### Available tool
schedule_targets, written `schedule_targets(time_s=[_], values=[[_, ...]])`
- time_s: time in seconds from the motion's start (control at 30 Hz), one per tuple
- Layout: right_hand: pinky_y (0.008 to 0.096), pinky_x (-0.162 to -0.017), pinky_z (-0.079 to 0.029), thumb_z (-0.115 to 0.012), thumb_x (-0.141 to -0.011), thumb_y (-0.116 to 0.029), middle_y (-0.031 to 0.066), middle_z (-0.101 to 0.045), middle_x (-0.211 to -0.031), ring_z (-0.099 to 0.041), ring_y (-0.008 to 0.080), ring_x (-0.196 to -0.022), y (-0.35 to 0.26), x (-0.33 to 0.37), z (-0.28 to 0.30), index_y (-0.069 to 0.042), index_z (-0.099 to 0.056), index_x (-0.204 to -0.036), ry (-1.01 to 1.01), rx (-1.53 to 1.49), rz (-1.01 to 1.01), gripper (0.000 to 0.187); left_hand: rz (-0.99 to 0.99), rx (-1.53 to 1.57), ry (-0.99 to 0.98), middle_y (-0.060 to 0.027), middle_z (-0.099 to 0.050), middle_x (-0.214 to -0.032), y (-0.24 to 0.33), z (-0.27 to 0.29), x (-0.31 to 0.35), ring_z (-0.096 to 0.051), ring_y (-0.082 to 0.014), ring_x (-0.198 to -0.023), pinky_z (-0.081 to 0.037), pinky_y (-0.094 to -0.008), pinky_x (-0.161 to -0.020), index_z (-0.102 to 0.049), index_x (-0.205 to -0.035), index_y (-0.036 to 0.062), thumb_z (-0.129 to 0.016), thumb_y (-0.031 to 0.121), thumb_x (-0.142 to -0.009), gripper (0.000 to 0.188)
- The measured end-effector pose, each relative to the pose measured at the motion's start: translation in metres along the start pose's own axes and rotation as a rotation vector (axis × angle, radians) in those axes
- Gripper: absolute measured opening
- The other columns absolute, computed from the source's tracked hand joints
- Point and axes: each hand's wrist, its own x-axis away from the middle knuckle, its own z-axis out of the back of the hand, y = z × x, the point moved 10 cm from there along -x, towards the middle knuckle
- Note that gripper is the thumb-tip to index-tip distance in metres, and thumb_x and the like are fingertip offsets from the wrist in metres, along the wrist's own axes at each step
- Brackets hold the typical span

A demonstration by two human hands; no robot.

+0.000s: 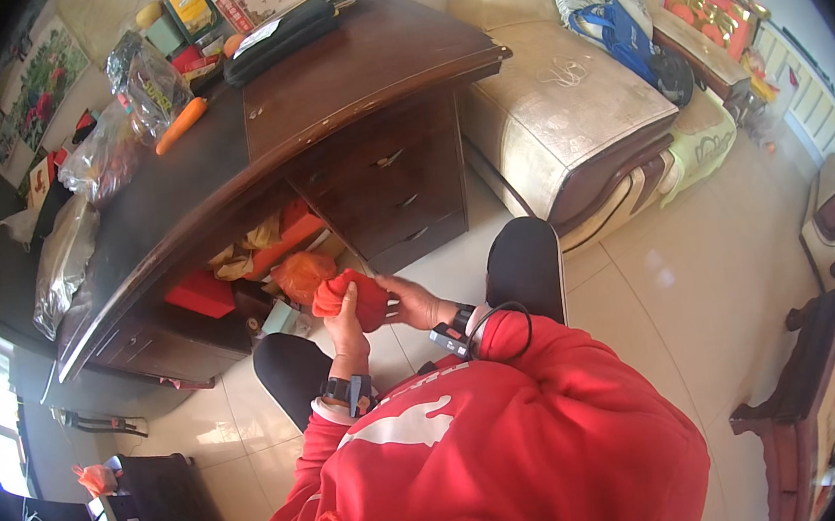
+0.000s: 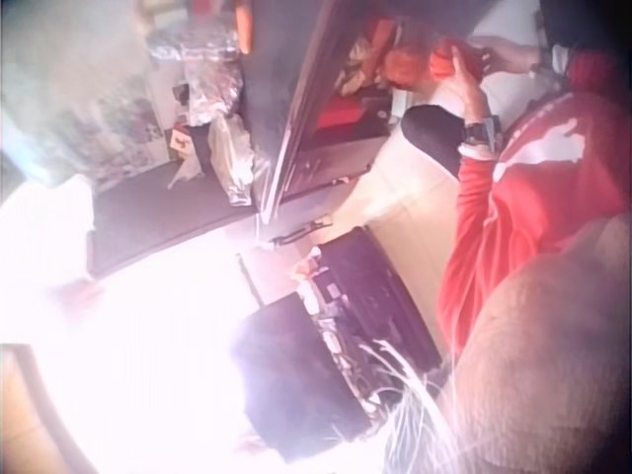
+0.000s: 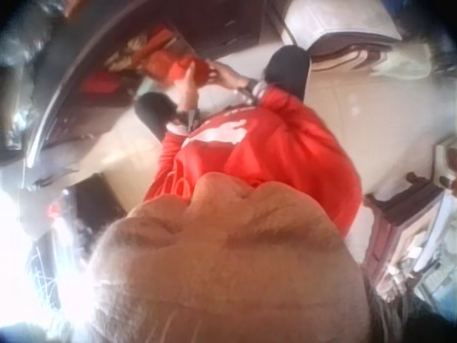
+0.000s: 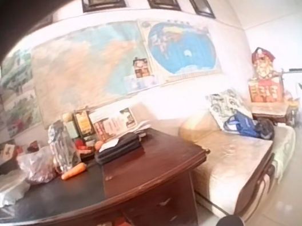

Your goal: The person sits on the floor and wipes the interior and exterior surfaces of a wooden cabinet using a red cloth. They clean the inside of an open drawer, the cabinet sides, and the top surface, moving items slightly to reach different areas.

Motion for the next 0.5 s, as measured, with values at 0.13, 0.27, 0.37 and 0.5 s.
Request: schedule_targets(time_s=[0.13,0.27,0.37,0.5], values=[[0.0407,-0.092,-0.053,-0.069,-0.100,-0.048,0.0022,-0.069,-0.120,-0.065,0.0196,-0.107,-0.014,-0.004,0.028,-0.019,-0.065,-0.129,0.061,0.010,0.098,0.042,0.119,-0.014,-0.085,-0.0061,-0.066,-0.125,-0.019,-0.018,0.003,-0.065,-0.0187,-0.113,-0.053,-0.0365,-0.099,-0.059,-0.135,0.0071,-0.082,0.032,-0.093,0.054],[0.0354,-0.090,-0.053,-0.070,-0.099,-0.046,0.0037,-0.072,-0.122,-0.065,0.0166,-0.112,-0.004,-0.010,0.062,-0.014,-0.067,-0.129,0.155,0.047,0.030,0.044,0.310,0.328,-0.295,-0.0097,-0.068,-0.124,-0.032,-0.054,0.016,-0.068,-0.0237,-0.111,-0.055,-0.0401,-0.099,-0.059,-0.134,0.0070,-0.076,0.040,-0.098,0.052],[0.0368,-0.100,-0.054,-0.056,-0.109,-0.035,0.0066,-0.071,-0.129,-0.066,0.0203,-0.116,0.008,-0.007,0.051,-0.007,-0.064,-0.134,0.047,-0.022,0.050,0.038,0.426,0.402,-0.364,-0.0125,-0.069,-0.125,-0.048,-0.072,0.026,-0.068,-0.0302,-0.114,-0.055,-0.0458,-0.102,-0.060,-0.131,0.0086,-0.070,0.048,-0.101,0.051],[0.0396,-0.111,-0.050,-0.041,-0.115,-0.033,0.0086,-0.070,-0.132,-0.065,0.0229,-0.122,0.012,-0.001,0.041,-0.005,-0.060,-0.140,0.003,-0.303,-0.031,0.042,0.427,0.424,-0.253,-0.0103,-0.070,-0.126,-0.063,-0.065,0.013,-0.065,-0.0301,-0.121,-0.050,-0.0475,-0.111,-0.060,-0.131,0.0100,-0.068,0.055,-0.101,0.055]])
